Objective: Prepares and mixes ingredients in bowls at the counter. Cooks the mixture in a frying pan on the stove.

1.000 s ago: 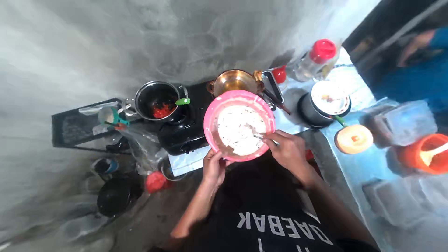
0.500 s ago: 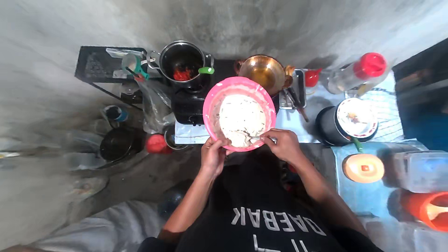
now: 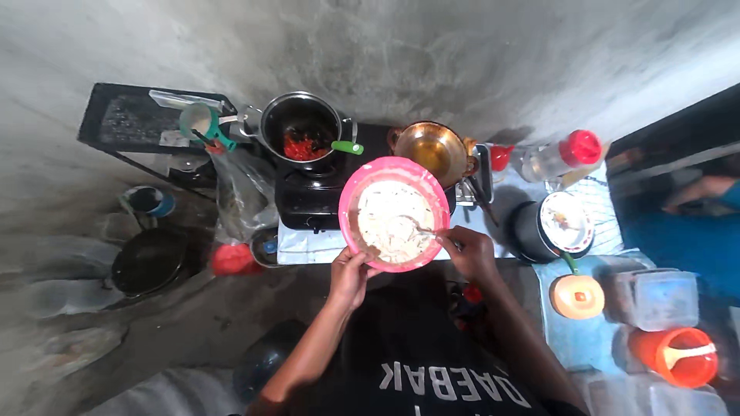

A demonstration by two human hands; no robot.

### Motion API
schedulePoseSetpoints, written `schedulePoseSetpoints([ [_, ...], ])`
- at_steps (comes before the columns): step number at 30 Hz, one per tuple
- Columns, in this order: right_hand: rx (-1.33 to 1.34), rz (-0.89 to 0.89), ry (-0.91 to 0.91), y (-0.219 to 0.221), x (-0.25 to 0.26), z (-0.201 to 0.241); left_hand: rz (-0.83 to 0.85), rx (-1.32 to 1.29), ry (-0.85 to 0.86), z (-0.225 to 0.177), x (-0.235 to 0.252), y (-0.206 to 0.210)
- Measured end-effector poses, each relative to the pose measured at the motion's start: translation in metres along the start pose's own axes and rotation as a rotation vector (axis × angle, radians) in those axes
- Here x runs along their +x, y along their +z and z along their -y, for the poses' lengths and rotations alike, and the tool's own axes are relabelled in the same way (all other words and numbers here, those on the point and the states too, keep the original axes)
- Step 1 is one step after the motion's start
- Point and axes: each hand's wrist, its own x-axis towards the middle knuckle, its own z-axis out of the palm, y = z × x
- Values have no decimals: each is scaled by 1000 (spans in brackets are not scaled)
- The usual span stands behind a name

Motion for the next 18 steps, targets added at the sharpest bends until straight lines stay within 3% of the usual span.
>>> schedulePoseSetpoints([
  [11, 102, 23, 15, 7, 24, -10, -48, -56, 5, 10, 15, 6],
  [18, 27, 14, -118, -44, 67, -10, -117, -107, 59, 25, 20, 30],
])
